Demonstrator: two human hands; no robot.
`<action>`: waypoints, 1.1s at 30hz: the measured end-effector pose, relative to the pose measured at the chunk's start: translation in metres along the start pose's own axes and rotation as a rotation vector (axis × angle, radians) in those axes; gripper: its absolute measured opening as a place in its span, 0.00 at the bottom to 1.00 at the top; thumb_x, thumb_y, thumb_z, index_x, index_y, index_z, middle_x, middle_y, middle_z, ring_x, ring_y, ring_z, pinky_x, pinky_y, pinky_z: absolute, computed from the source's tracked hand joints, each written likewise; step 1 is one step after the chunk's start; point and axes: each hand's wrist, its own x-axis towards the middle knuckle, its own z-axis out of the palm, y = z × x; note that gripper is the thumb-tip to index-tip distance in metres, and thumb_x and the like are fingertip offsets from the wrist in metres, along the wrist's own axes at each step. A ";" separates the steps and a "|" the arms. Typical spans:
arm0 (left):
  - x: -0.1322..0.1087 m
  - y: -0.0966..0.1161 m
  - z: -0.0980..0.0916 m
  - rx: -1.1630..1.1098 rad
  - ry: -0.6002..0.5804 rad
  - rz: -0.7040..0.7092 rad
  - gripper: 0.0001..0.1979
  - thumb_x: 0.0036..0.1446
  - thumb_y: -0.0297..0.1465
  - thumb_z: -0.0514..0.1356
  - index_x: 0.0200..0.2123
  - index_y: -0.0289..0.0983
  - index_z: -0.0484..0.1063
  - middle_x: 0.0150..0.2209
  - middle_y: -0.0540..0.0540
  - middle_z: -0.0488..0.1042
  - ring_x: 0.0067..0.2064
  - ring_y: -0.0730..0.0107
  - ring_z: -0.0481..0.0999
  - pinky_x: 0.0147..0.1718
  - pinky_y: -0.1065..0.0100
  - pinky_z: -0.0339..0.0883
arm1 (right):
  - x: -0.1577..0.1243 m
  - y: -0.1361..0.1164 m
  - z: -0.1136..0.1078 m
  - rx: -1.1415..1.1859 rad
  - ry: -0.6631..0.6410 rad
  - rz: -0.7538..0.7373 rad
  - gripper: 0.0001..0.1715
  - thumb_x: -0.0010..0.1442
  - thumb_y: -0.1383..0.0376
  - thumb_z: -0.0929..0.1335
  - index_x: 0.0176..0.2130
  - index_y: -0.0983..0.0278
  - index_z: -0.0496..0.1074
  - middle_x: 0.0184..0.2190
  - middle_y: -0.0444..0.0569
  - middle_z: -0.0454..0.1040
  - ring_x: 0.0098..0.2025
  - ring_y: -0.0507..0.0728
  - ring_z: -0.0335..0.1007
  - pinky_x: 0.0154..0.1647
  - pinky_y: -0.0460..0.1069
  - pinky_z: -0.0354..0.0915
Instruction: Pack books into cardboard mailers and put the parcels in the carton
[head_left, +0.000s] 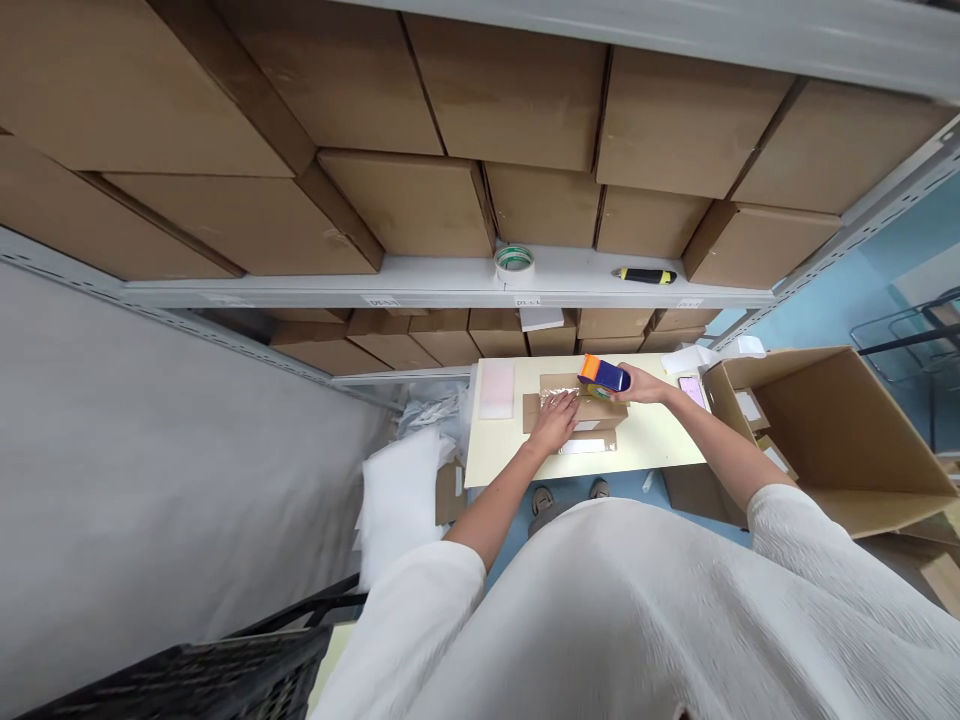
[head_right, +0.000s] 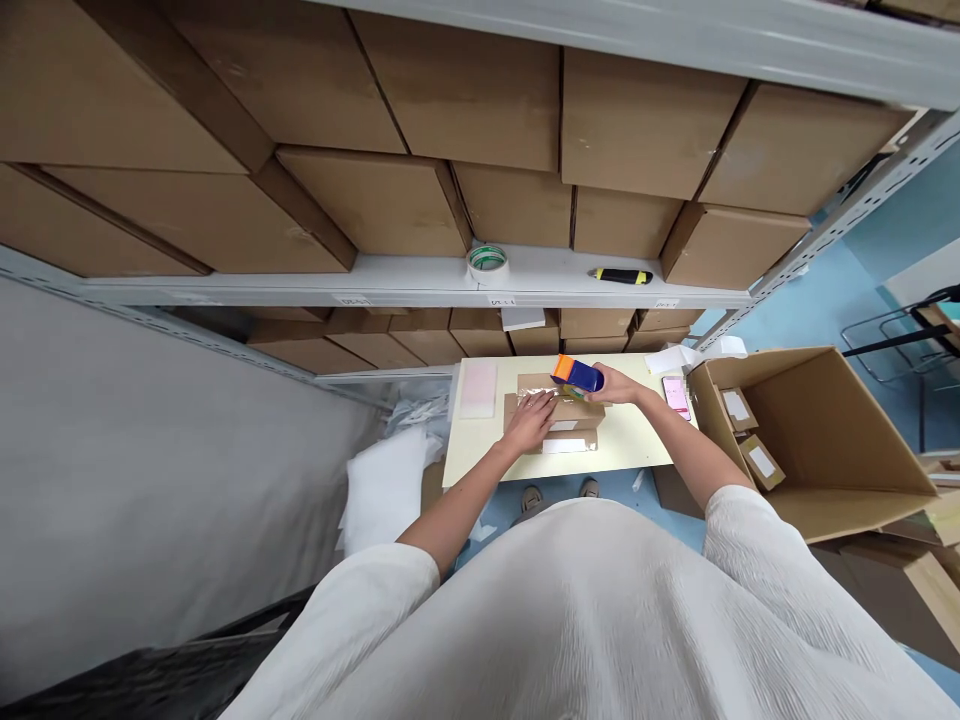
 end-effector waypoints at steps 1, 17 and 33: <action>0.000 0.000 -0.001 -0.007 -0.003 0.001 0.29 0.71 0.31 0.56 0.74 0.40 0.68 0.76 0.37 0.65 0.79 0.48 0.59 0.78 0.40 0.48 | 0.001 -0.001 0.000 -0.044 0.015 -0.004 0.35 0.45 0.52 0.82 0.46 0.60 0.69 0.42 0.47 0.79 0.42 0.60 0.75 0.41 0.51 0.71; 0.049 0.023 -0.058 -1.006 0.372 -0.534 0.14 0.65 0.33 0.67 0.53 0.39 0.77 0.41 0.43 0.84 0.44 0.62 0.85 0.48 0.61 0.78 | 0.002 0.011 -0.010 -0.170 -0.021 0.001 0.28 0.42 0.62 0.77 0.42 0.59 0.67 0.38 0.45 0.77 0.36 0.58 0.72 0.31 0.48 0.65; 0.069 0.036 -0.073 -1.135 0.311 -0.672 0.22 0.49 0.22 0.72 0.44 0.41 0.70 0.30 0.51 0.81 0.30 0.70 0.80 0.35 0.67 0.72 | 0.003 0.009 -0.008 -0.192 -0.048 -0.062 0.26 0.46 0.62 0.76 0.43 0.57 0.66 0.38 0.44 0.77 0.40 0.59 0.74 0.36 0.48 0.69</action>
